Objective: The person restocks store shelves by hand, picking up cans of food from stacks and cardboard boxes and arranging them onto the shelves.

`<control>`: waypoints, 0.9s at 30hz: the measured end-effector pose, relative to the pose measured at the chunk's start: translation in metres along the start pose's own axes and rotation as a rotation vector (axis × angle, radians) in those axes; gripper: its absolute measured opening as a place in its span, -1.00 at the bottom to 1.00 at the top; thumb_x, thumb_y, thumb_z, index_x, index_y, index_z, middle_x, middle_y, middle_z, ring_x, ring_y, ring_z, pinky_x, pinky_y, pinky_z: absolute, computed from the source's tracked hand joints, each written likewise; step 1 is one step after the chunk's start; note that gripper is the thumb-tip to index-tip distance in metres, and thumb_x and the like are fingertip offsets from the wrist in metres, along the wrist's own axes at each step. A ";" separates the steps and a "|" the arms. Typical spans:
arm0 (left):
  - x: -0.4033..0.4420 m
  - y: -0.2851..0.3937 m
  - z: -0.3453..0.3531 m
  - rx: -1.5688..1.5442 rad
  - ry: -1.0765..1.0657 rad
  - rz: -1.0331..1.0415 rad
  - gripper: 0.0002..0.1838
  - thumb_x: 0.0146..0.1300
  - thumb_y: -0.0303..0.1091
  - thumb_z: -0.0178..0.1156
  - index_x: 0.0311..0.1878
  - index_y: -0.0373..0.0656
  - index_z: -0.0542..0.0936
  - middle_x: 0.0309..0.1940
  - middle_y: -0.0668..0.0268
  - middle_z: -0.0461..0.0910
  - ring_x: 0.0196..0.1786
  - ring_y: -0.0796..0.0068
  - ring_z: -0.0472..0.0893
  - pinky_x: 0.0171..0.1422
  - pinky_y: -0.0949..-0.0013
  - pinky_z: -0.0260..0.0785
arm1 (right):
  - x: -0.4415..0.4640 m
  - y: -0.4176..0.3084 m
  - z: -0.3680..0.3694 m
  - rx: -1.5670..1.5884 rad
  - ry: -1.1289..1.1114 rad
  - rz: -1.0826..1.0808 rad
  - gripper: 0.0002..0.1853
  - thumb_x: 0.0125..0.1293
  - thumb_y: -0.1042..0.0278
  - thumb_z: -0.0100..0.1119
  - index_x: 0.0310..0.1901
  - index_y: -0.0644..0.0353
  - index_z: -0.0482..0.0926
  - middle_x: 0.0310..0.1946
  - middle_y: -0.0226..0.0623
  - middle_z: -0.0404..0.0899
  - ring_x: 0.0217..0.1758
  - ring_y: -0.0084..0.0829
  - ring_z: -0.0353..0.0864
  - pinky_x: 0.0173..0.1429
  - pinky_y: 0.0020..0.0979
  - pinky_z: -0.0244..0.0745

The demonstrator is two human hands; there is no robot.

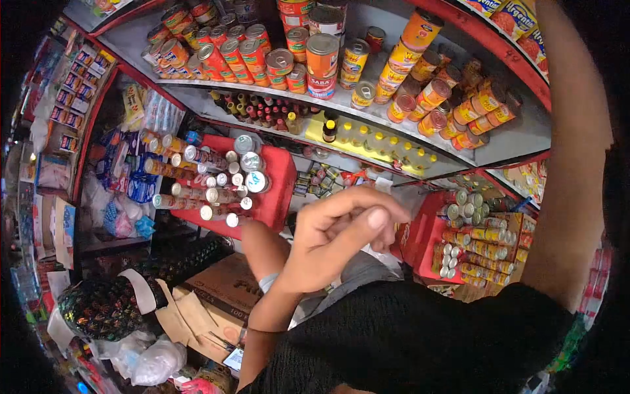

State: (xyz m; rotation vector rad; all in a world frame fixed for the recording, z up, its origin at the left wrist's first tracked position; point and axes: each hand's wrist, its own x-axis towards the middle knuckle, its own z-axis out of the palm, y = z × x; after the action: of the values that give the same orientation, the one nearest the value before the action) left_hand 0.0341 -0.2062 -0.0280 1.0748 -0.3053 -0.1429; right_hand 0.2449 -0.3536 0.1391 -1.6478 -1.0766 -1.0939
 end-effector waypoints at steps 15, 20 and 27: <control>-0.001 0.021 -0.011 -0.207 -0.095 0.073 -0.75 0.36 -0.36 0.00 -0.14 -0.38 0.55 -0.39 0.24 0.55 -0.39 0.61 0.50 -0.29 0.51 0.37 | -0.086 -0.075 -0.019 0.043 -0.144 0.348 -0.78 0.19 0.31 0.13 -0.22 0.28 0.59 -0.35 -0.15 0.62 -0.34 -0.37 0.60 -0.22 -0.39 0.50; 0.003 0.021 -0.046 -0.112 -0.102 0.024 -0.75 0.36 -0.35 0.00 -0.14 -0.37 0.55 -0.46 0.29 0.53 -0.42 0.61 0.49 -0.29 0.52 0.36 | -0.185 -0.099 0.008 0.386 -0.276 0.843 -0.89 0.21 0.45 0.17 -0.34 0.31 0.62 -0.38 -0.30 0.63 -0.30 -0.53 0.57 -0.17 -0.46 0.47; 0.028 0.020 -0.133 0.087 0.150 -0.185 -0.77 0.36 -0.34 0.01 -0.19 -0.33 0.55 -0.56 0.34 0.46 -0.48 0.59 0.43 -0.36 0.48 0.31 | -0.302 -0.140 0.060 -0.407 -1.613 1.216 -0.64 0.10 0.26 0.21 -0.06 0.18 0.57 -0.16 -0.05 0.58 -0.09 -0.04 0.59 -0.04 -0.13 0.50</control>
State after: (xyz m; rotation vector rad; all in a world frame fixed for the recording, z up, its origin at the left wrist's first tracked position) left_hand 0.1015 -0.0923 -0.0636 1.1925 -0.0772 -0.2153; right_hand 0.0516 -0.3187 -0.1359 -2.8323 -0.3140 1.1091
